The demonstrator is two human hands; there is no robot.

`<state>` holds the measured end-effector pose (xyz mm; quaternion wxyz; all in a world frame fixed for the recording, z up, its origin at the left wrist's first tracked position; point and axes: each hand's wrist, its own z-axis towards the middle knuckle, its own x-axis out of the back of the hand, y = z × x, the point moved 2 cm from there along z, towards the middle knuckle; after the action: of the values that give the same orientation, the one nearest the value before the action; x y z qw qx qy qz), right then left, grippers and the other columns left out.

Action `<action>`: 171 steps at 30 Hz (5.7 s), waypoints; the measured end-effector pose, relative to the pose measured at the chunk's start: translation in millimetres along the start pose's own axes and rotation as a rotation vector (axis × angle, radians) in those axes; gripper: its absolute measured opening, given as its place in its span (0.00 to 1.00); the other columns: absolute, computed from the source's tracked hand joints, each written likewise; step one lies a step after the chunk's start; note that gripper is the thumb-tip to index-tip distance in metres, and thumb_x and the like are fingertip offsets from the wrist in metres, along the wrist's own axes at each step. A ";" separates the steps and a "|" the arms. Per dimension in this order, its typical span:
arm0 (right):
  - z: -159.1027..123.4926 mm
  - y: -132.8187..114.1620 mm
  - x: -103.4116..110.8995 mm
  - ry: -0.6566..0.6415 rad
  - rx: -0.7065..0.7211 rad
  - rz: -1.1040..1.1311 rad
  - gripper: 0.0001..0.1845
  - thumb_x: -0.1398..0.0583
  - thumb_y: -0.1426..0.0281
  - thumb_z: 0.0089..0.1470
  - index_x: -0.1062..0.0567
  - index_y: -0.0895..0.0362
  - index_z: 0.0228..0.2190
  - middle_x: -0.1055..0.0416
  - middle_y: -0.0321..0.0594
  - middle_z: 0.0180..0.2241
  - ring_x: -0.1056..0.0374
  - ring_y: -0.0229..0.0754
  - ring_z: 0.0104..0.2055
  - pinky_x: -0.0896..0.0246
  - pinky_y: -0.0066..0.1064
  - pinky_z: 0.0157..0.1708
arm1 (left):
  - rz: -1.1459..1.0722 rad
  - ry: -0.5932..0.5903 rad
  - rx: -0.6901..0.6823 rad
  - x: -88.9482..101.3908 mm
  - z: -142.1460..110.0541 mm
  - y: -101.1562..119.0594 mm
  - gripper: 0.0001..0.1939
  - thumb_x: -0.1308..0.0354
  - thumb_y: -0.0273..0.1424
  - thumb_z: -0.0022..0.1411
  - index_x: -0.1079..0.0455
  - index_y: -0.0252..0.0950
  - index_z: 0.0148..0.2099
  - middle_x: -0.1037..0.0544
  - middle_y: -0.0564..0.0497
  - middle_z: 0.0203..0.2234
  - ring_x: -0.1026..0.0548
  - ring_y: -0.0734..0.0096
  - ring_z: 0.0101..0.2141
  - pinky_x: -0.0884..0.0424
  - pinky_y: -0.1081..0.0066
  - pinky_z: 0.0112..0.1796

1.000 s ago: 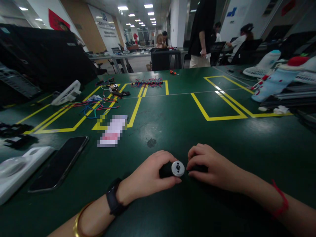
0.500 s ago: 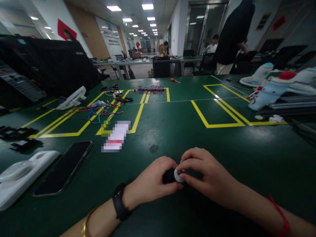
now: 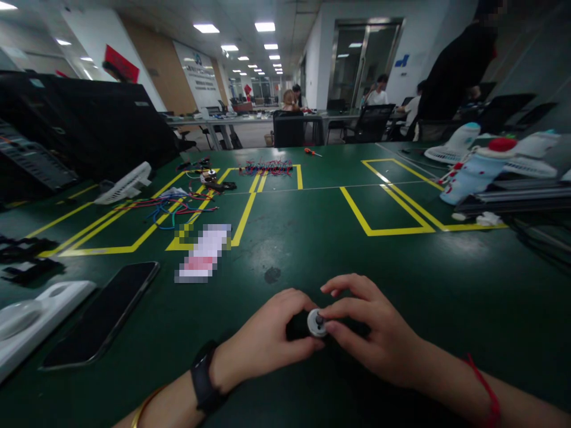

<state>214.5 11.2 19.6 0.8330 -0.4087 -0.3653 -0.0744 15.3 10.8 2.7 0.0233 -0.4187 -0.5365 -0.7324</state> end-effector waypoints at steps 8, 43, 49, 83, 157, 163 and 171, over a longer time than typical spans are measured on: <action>14.0 30.6 19.8 0.068 -0.376 0.234 0.08 0.42 0.65 0.59 0.25 0.55 0.33 0.28 0.37 0.33 0.31 0.41 0.38 0.38 0.34 0.39 | -0.033 0.015 -0.026 -0.1 2.4 0.1 0.14 0.34 0.27 0.53 0.32 0.39 0.42 0.27 0.56 0.37 0.30 0.70 0.39 0.36 0.70 0.42; 10.9 5.9 9.3 -0.120 -0.020 -0.051 0.12 0.40 0.69 0.56 0.22 0.47 0.42 0.30 0.41 0.47 0.36 0.47 0.50 0.45 0.42 0.49 | 0.024 -0.018 0.006 -1.6 3.2 -2.7 0.12 0.35 0.32 0.55 0.33 0.37 0.40 0.29 0.53 0.35 0.30 0.66 0.38 0.36 0.68 0.40; 16.3 -6.6 14.8 -0.122 0.050 -0.239 0.08 0.38 0.65 0.54 0.20 0.44 0.38 0.30 0.39 0.51 0.39 0.51 0.51 0.48 0.46 0.48 | 0.007 -0.008 -0.005 -0.7 2.5 -1.5 0.12 0.35 0.31 0.55 0.33 0.37 0.40 0.28 0.53 0.35 0.30 0.66 0.38 0.37 0.68 0.40; -14.4 29.3 10.2 -0.332 -0.163 0.036 0.07 0.40 0.69 0.56 0.22 0.52 0.37 0.34 0.41 0.43 0.35 0.43 0.46 0.37 0.37 0.46 | -0.020 0.001 -0.012 0.7 1.0 1.8 0.13 0.36 0.32 0.57 0.31 0.38 0.44 0.26 0.51 0.38 0.29 0.65 0.40 0.34 0.67 0.42; -8.0 -10.2 2.9 0.068 0.252 -0.544 0.16 0.39 0.68 0.56 0.26 0.50 0.47 0.27 0.43 0.47 0.35 0.50 0.46 0.54 0.49 0.45 | 0.005 -0.009 -0.007 0.5 2.1 2.0 0.13 0.38 0.26 0.52 0.34 0.36 0.41 0.29 0.53 0.34 0.31 0.67 0.37 0.36 0.67 0.41; -9.3 -5.3 1.1 -0.012 0.233 -0.441 0.17 0.40 0.70 0.56 0.28 0.47 0.48 0.27 0.40 0.45 0.34 0.47 0.43 0.49 0.46 0.45 | -0.022 -0.013 -0.014 1.0 2.2 1.7 0.13 0.38 0.26 0.53 0.33 0.37 0.42 0.27 0.52 0.36 0.30 0.65 0.39 0.35 0.66 0.43; -4.0 3.3 -3.9 -0.017 -0.233 0.301 0.06 0.42 0.69 0.58 0.24 0.53 0.33 0.33 0.40 0.42 0.34 0.42 0.46 0.38 0.35 0.45 | -0.023 -0.024 0.001 1.0 3.6 1.3 0.13 0.36 0.27 0.53 0.33 0.37 0.42 0.27 0.52 0.36 0.30 0.66 0.39 0.35 0.67 0.42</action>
<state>215.2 9.6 13.3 0.7786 -0.5531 -0.2961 0.0130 17.4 13.5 4.6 0.0083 -0.4213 -0.5418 -0.7273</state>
